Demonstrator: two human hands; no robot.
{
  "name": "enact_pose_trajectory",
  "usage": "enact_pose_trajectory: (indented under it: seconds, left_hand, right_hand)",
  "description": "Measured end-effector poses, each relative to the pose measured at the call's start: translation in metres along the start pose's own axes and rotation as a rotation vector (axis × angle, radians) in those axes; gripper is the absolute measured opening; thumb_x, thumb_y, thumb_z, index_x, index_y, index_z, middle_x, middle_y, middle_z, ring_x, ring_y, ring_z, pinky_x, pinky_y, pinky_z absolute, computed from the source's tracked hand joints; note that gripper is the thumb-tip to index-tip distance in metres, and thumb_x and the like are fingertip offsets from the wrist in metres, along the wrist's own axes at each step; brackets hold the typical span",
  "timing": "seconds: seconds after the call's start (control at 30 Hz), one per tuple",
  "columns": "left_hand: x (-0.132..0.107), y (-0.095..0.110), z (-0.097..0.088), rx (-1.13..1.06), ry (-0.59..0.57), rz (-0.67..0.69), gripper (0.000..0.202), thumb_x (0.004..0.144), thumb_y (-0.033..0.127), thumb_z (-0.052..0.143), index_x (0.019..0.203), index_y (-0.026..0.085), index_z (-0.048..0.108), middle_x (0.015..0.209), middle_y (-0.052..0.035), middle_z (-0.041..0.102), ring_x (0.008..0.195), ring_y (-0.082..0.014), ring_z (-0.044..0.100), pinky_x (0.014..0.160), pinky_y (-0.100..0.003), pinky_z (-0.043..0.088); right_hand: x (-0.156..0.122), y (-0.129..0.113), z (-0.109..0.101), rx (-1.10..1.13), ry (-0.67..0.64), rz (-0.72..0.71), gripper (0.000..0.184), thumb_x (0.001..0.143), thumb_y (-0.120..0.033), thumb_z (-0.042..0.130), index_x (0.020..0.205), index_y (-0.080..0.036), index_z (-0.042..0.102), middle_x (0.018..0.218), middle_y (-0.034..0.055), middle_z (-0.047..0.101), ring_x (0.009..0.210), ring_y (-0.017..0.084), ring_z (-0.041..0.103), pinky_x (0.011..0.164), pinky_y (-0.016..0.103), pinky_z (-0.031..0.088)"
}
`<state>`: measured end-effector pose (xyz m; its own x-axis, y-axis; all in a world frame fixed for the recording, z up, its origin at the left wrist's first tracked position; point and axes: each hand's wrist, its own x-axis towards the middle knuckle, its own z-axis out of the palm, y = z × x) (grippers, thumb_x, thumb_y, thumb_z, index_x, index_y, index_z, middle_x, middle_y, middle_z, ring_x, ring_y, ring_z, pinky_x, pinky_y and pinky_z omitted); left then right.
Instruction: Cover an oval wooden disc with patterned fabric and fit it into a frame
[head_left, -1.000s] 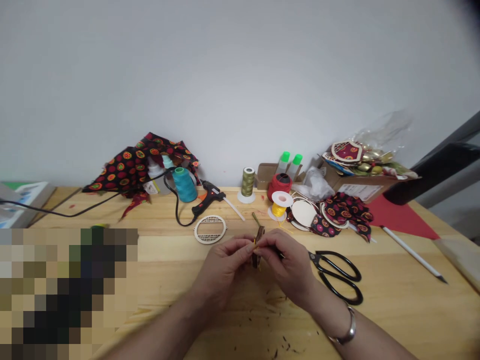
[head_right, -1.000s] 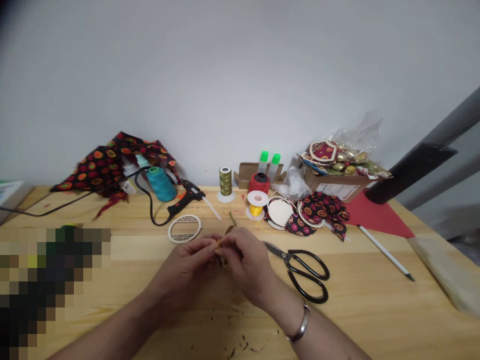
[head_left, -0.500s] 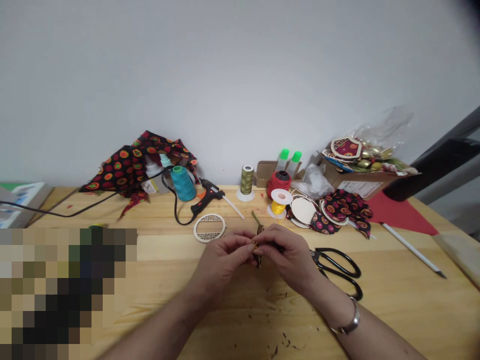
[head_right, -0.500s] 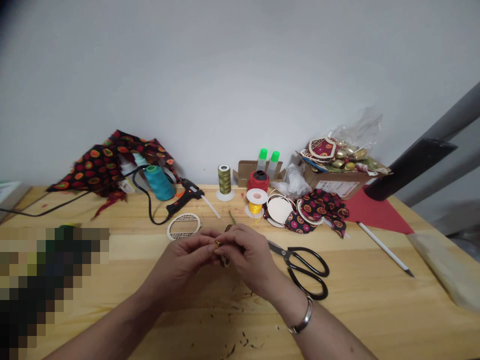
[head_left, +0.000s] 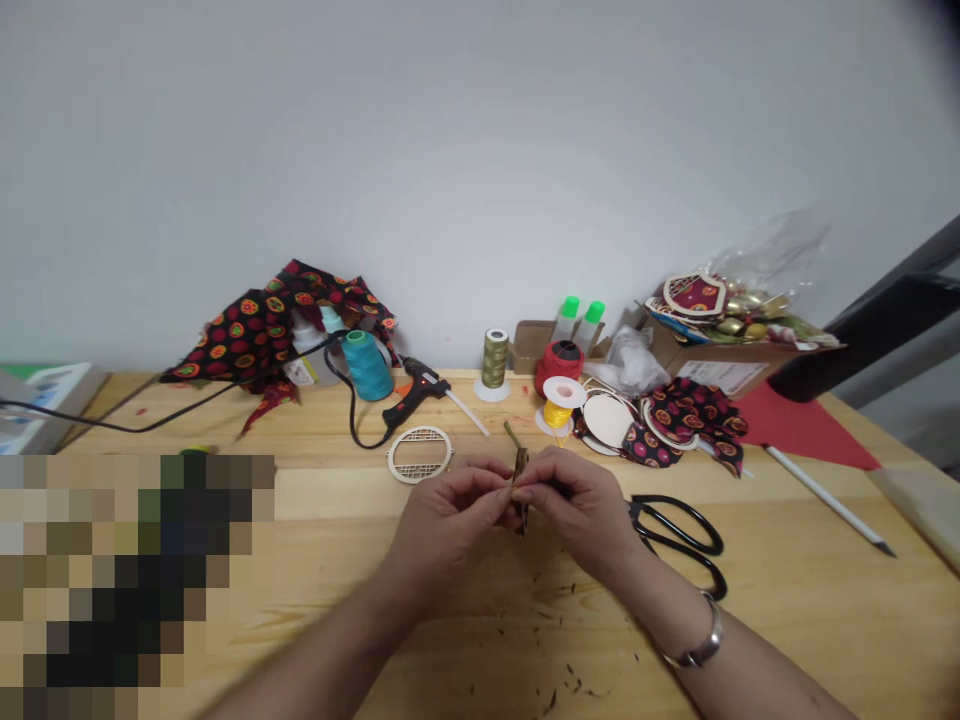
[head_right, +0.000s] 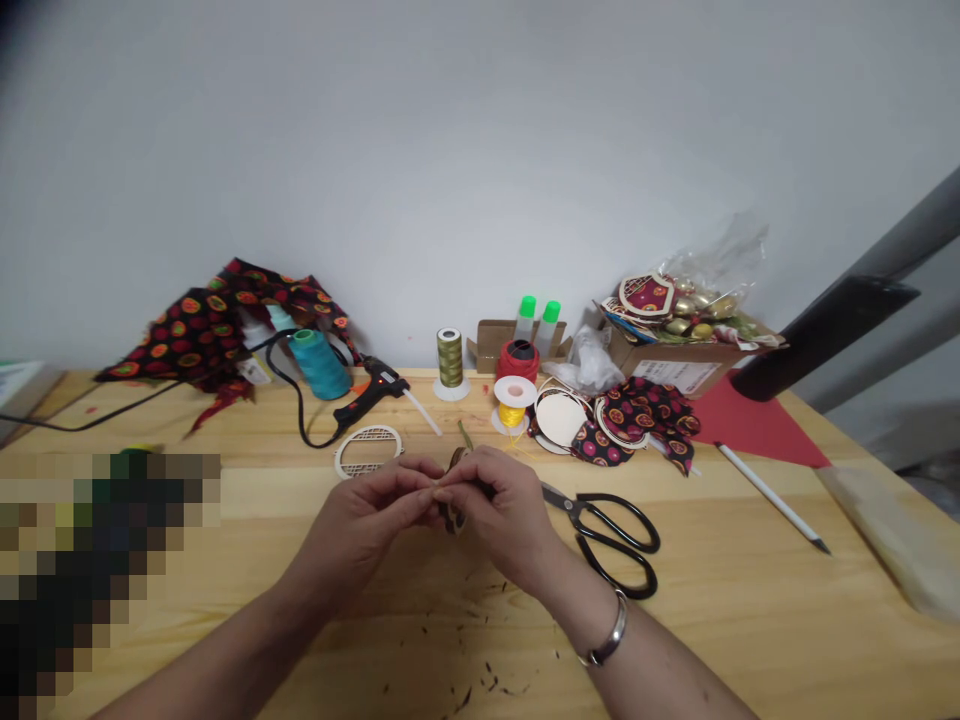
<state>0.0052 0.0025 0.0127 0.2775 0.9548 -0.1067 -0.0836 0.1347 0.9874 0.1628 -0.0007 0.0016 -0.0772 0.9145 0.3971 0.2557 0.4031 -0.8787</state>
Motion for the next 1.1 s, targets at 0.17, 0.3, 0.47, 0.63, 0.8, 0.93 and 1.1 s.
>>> enact_pose_trajectory:
  seconds: [0.17,0.3,0.47,0.63,0.8,0.93,1.1]
  left_hand:
    - [0.001,-0.005,-0.002,0.195,-0.002,0.162,0.011,0.073,0.020,0.064,0.066,0.017,0.072,0.090,-0.0060,0.061,0.084,-0.0166,0.061,0.068,-0.024,0.050]
    - [-0.001,-0.008,-0.004,0.365,0.052,0.346,0.012,0.074,0.014,0.062,0.068,0.017,0.072,0.089,-0.0071,0.065,0.094,-0.0180,0.061,0.075,-0.023,0.049]
    - [-0.003,-0.009,-0.004,0.449,0.049,0.559,0.016,0.075,0.007,0.058,0.072,0.017,0.070,0.086,-0.0053,0.068,0.083,-0.0134,0.064,0.075,-0.021,0.050]
    - [-0.003,-0.013,-0.004,0.488,0.057,0.626,0.015,0.075,0.005,0.059,0.072,0.016,0.068,0.082,-0.0041,0.068,0.077,-0.0119,0.064,0.071,-0.020,0.051]
    - [-0.003,-0.013,-0.004,0.509,0.067,0.641,0.014,0.075,0.005,0.059,0.071,0.016,0.066,0.080,-0.0032,0.066,0.075,-0.0118,0.064,0.070,-0.020,0.051]
    - [-0.003,-0.012,-0.002,0.507,0.078,0.636,0.014,0.076,0.006,0.058,0.071,0.017,0.065,0.079,-0.0026,0.066,0.076,-0.0115,0.064,0.070,-0.020,0.050]
    - [-0.004,-0.012,-0.003,0.496,0.106,0.622,0.015,0.076,0.006,0.057,0.069,0.017,0.064,0.077,-0.0016,0.066,0.075,-0.0112,0.063,0.070,-0.019,0.050]
  right_hand:
    - [0.000,-0.003,0.000,-0.041,-0.021,0.064,0.012,0.074,-0.014,0.061,0.063,-0.019,0.062,0.060,-0.0029,0.057,0.057,0.010,0.051,0.056,0.022,0.041]
    - [-0.001,-0.005,0.002,0.001,-0.030,0.173,0.013,0.073,-0.017,0.061,0.060,-0.019,0.060,0.057,-0.0041,0.055,0.055,0.010,0.048,0.054,0.021,0.038]
    - [-0.001,-0.008,0.002,0.155,-0.065,0.440,0.017,0.068,-0.027,0.065,0.057,-0.016,0.059,0.050,-0.0052,0.050,0.048,0.008,0.040,0.047,0.021,0.032]
    - [-0.001,-0.008,0.003,0.232,-0.052,0.566,0.023,0.063,-0.035,0.069,0.057,-0.015,0.060,0.046,-0.0054,0.049,0.044,0.006,0.035,0.043,0.021,0.026]
    - [0.000,-0.011,0.005,0.278,-0.043,0.639,0.027,0.061,-0.038,0.071,0.056,-0.015,0.059,0.043,-0.0051,0.050,0.040,0.005,0.036,0.040,0.020,0.024]
    - [-0.001,-0.010,0.005,0.321,-0.047,0.617,0.027,0.061,-0.037,0.071,0.055,-0.015,0.057,0.044,-0.0053,0.050,0.040,0.005,0.038,0.040,0.020,0.026]
    - [-0.003,-0.007,0.006,0.294,-0.047,0.528,0.024,0.066,-0.035,0.069,0.058,-0.015,0.059,0.047,-0.0044,0.052,0.041,0.006,0.040,0.041,0.019,0.029]
